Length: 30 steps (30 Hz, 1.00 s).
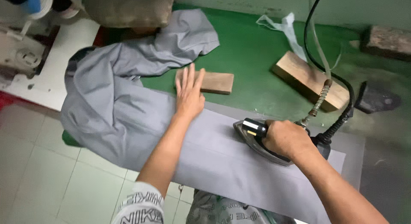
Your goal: The person irons a gray garment on a green ironing board, repeatedly smoothing the fabric with their hands and using a steam iron. They also use a wooden block to press and shape specific areas of the garment while ironing.
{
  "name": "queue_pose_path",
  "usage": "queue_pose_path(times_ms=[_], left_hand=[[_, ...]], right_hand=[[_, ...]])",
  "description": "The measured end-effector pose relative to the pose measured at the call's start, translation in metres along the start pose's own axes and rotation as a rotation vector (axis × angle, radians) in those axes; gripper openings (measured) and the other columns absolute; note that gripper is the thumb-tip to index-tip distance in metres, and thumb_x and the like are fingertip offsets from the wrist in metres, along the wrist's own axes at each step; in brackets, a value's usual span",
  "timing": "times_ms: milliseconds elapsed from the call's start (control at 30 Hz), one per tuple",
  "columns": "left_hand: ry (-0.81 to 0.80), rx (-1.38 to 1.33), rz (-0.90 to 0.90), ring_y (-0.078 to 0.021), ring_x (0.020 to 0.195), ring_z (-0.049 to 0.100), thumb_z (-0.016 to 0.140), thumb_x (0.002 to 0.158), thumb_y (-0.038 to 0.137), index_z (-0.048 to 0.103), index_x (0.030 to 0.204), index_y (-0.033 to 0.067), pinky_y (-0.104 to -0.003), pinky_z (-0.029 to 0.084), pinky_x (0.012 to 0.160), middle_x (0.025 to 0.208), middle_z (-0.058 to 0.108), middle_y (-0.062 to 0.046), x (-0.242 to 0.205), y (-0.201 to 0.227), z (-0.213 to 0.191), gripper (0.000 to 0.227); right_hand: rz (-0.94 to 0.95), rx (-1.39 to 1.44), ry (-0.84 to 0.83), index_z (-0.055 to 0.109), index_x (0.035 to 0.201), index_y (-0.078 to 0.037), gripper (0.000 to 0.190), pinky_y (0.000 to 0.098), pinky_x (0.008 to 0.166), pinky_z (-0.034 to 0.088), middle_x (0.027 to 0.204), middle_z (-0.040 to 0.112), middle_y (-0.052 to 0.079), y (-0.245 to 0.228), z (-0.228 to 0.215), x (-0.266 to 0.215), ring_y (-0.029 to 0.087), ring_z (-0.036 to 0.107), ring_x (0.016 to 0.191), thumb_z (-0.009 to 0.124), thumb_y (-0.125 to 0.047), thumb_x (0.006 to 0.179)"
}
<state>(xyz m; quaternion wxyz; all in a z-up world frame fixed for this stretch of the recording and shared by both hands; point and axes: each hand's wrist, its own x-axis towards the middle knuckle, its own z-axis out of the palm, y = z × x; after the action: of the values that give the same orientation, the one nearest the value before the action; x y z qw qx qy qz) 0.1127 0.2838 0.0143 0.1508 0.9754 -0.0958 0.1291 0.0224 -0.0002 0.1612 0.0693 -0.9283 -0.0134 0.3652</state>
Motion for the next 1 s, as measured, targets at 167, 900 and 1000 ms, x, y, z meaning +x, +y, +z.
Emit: queue_pose_path(times_ms=[167, 900, 1000], left_hand=[[-0.600, 0.138, -0.028, -0.0407, 0.150, 0.033, 0.082, 0.073, 0.017, 0.045, 0.153, 0.0362, -0.086, 0.026, 0.105, 0.153, 0.049, 0.001, 0.068, -0.070, 0.098, 0.090], [-0.785, 0.088, -0.030, -0.0413, 0.155, 0.027, 0.088, 0.075, 0.031, 0.050, 0.152, 0.0365, -0.086, 0.021, 0.110, 0.159, 0.050, 0.004, -0.022, -0.029, -0.035, 0.086], [-0.788, 0.097, -0.002, -0.0402, 0.157, 0.026, 0.086, 0.077, 0.031, 0.050, 0.152, 0.0325, -0.084, 0.021, 0.112, 0.161, 0.048, 0.005, -0.028, -0.024, -0.038, 0.083]], right_hand=[[0.025, 0.024, 0.059, 0.076, 0.115, -0.017, 0.038, 0.0498, 0.090, 0.061, 0.103, 0.080, 0.017, 0.021, 0.022, 0.017, 0.037, 0.076, 0.105, 0.060, -0.030, 0.083], [0.047, 0.300, -0.049, 0.077, 0.112, -0.005, 0.035, 0.0653, 0.093, 0.052, 0.107, 0.076, 0.023, -0.013, 0.026, -0.017, 0.044, 0.071, 0.109, 0.060, -0.024, 0.089], [0.068, 0.294, -0.013, 0.075, 0.113, 0.002, 0.034, 0.0575, 0.089, 0.058, 0.107, 0.076, 0.026, 0.022, 0.021, -0.043, 0.044, 0.072, 0.107, 0.055, -0.015, 0.092]])
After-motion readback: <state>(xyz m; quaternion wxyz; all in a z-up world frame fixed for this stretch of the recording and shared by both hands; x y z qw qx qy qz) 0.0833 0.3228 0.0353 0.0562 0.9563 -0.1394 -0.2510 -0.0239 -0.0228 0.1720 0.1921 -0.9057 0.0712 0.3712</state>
